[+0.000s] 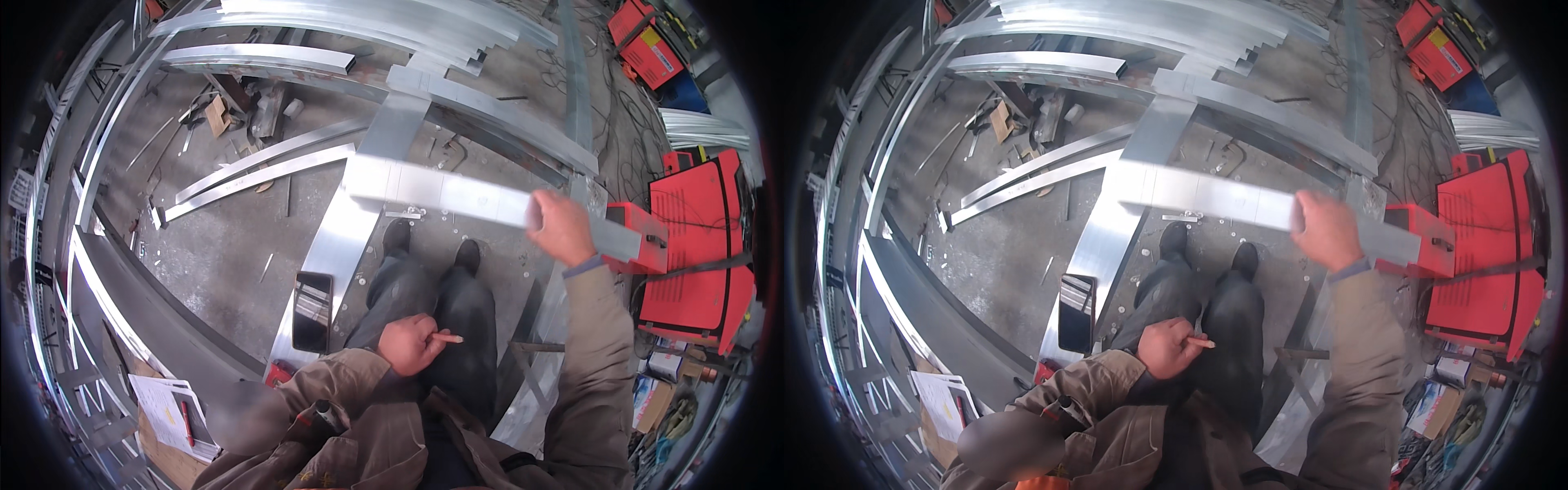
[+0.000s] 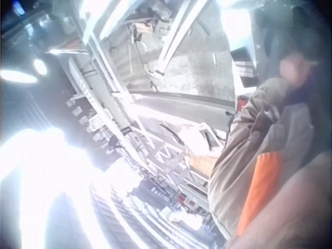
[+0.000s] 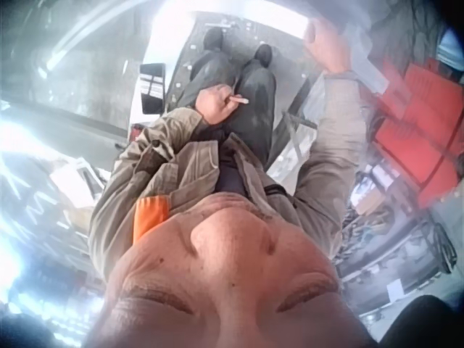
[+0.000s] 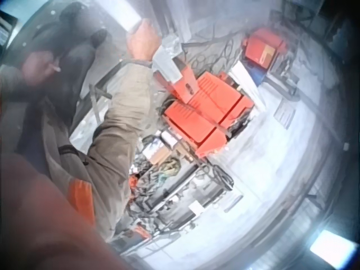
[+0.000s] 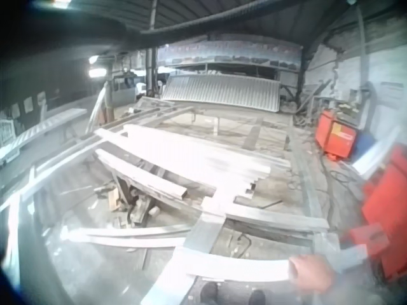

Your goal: The person sits on the floor and uses a tape measure and a set square to measure and mark a long aluminum profile. They then pick up a second profile, align it with the first, and mark it as well.

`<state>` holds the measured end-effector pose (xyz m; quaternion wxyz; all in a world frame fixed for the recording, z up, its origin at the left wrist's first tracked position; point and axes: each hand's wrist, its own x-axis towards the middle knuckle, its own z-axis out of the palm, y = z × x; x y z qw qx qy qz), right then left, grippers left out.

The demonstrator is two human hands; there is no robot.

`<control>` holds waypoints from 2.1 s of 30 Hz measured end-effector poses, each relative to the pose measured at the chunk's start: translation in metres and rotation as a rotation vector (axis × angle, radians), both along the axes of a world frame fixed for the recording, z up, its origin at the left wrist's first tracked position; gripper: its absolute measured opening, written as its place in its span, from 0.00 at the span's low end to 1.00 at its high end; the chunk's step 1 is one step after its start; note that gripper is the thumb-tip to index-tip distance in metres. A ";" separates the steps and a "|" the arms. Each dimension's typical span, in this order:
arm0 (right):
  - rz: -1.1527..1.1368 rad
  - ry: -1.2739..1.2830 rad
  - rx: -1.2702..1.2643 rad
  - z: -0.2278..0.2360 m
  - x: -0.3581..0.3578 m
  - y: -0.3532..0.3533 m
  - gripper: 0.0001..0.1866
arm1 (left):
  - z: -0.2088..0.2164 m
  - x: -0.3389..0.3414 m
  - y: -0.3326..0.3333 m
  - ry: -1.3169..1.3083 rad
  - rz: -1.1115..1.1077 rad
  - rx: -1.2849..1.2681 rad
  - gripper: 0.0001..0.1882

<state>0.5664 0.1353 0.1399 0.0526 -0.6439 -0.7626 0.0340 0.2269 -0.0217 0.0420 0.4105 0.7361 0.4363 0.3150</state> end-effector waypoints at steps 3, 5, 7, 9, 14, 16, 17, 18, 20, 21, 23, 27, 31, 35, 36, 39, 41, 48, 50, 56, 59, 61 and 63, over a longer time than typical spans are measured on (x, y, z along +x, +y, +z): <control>-0.042 0.024 0.039 0.021 0.014 0.064 0.21 | -0.001 -0.001 0.009 -0.014 -0.005 -0.022 0.20; -0.065 0.098 0.084 0.022 0.032 0.104 0.27 | -0.001 -0.001 0.014 -0.040 -0.018 -0.007 0.20; -0.079 0.175 0.026 0.021 0.047 0.150 0.31 | -0.002 -0.001 0.019 -0.045 -0.032 -0.006 0.19; -0.075 0.236 -0.007 0.013 0.062 0.184 0.33 | 0.000 0.000 0.022 -0.059 -0.021 -0.012 0.19; -0.084 0.304 -0.074 -0.006 0.082 0.230 0.35 | -0.008 0.005 0.027 -0.035 0.009 -0.001 0.20; -0.105 0.283 -0.147 -0.015 0.088 0.242 0.36 | -0.014 0.009 0.024 -0.013 0.049 0.036 0.20; -0.118 0.247 -0.191 -0.018 0.088 0.248 0.37 | -0.017 0.010 0.022 -0.018 0.051 0.030 0.21; -0.131 0.211 -0.235 -0.022 0.088 0.251 0.39 | -0.020 0.011 0.020 -0.024 0.053 0.024 0.21; -0.076 0.177 -0.164 -0.051 0.097 0.251 0.43 | -0.018 0.016 0.020 -0.026 0.060 0.013 0.21; -0.047 0.157 -0.125 -0.062 0.104 0.252 0.45 | -0.016 0.016 0.021 -0.020 0.056 -0.005 0.21; -0.049 0.103 -0.154 -0.065 0.103 0.257 0.48 | -0.009 0.017 0.023 -0.001 0.052 -0.041 0.21; 0.009 0.130 -0.057 -0.072 0.095 0.256 0.48 | -0.001 0.022 0.026 0.023 0.086 -0.046 0.21; -0.093 -0.008 -0.142 -0.061 0.083 0.256 0.39 | -0.003 0.023 0.025 0.015 0.087 -0.046 0.20; -0.116 0.019 -0.156 -0.059 0.085 0.256 0.34 | -0.004 0.022 0.024 0.026 0.074 -0.054 0.20; -0.108 0.042 -0.143 -0.059 0.087 0.255 0.34 | -0.004 0.022 0.024 0.028 0.067 -0.062 0.20; -0.101 0.063 -0.064 -0.067 0.093 0.256 0.37 | -0.003 0.021 0.024 0.045 0.058 -0.074 0.20; -0.099 0.068 -0.062 -0.071 0.096 0.260 0.44 | -0.003 0.021 0.021 0.059 0.050 -0.078 0.21; -0.030 -0.105 0.325 -0.103 0.067 0.237 0.67 | -0.003 0.023 0.023 -0.008 0.061 -0.060 0.22; -0.001 -0.147 0.424 -0.116 0.065 0.234 0.67 | -0.003 0.023 0.027 -0.038 0.068 -0.033 0.22; 0.086 -0.204 0.626 -0.141 0.072 0.247 0.61 | -0.005 0.025 0.025 -0.028 0.078 -0.019 0.23; 0.064 -0.198 0.632 -0.143 0.070 0.256 0.56 | -0.008 0.023 0.026 -0.021 0.067 -0.016 0.22; 0.045 -0.203 0.645 -0.144 0.066 0.265 0.55 | -0.013 0.022 0.021 -0.047 0.085 -0.014 0.22; 0.023 -0.220 0.670 -0.147 0.063 0.275 0.54 | -0.016 0.021 0.020 -0.053 0.083 -0.021 0.21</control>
